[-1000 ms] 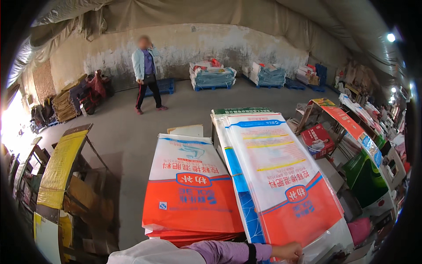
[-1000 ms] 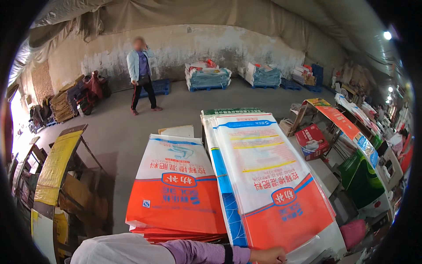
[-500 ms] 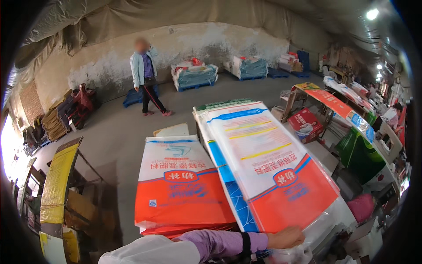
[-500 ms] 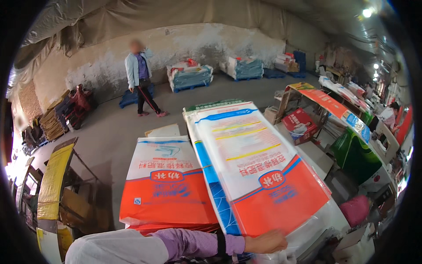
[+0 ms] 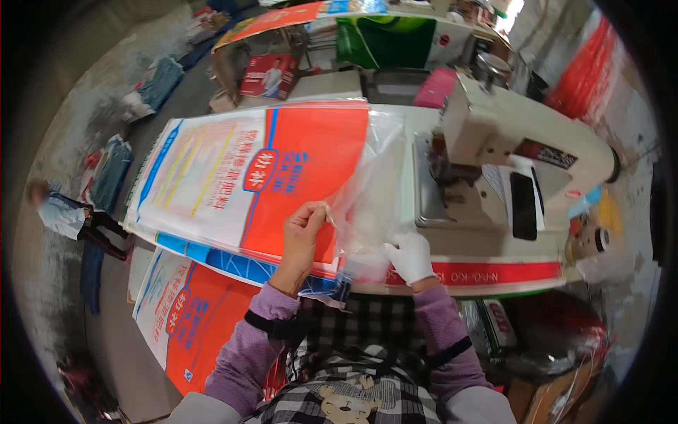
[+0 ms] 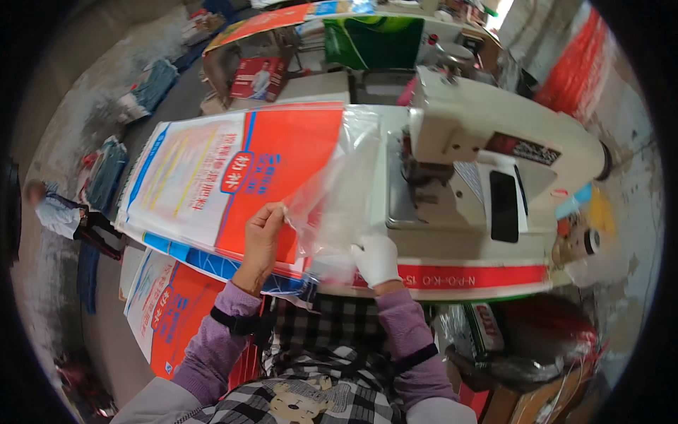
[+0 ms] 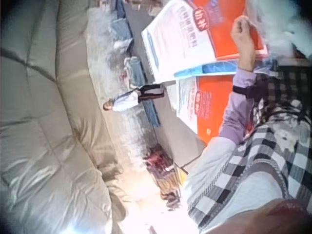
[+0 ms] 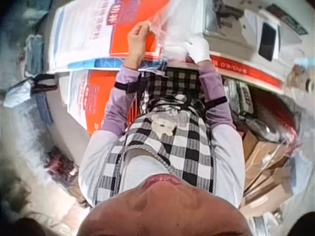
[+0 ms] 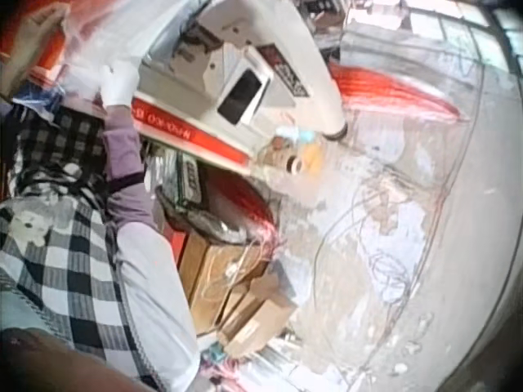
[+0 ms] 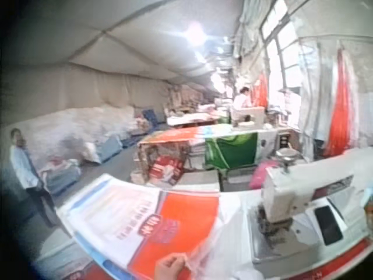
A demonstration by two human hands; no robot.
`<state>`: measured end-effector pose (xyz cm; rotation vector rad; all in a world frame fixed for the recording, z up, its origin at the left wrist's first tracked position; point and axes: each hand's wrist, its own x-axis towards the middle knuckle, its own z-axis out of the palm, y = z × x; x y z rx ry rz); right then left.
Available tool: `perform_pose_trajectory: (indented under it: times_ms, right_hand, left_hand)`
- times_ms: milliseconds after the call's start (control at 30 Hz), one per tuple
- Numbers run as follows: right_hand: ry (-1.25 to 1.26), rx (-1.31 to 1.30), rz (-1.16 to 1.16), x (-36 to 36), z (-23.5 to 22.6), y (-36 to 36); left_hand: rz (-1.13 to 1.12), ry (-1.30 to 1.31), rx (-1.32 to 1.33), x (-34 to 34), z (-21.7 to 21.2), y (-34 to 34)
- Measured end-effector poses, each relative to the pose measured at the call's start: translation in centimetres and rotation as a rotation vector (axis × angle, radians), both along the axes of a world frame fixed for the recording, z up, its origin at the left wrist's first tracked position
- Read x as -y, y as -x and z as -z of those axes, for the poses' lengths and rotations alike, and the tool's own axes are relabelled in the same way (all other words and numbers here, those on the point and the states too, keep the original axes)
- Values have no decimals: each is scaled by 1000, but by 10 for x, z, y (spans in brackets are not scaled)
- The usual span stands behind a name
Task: The person inserts clear liners into plastic bags, feeds the top edges through a sewing machine, and stacks the finished bags, occasionally moving a wooden board.
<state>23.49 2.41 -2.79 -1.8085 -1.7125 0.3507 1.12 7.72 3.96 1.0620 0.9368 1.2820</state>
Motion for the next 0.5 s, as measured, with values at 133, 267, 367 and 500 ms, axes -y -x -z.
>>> perform_pose_trajectory:
  times_ms: [133,267,367,500]
  right_hand:
    - [-474,-432,-119,2,-77,34]
    - [-153,-353,-210,7,-77,76]
    - [-235,-929,-218,-9,-61,108]
    - [31,-1125,-312,-20,-21,100]
  left_hand:
    - [100,-195,-270,10,8,2]
    - [108,-80,-147,15,8,-10]
    - [-46,-66,-264,5,53,9]
    - [224,-341,-1141,-6,2,16]
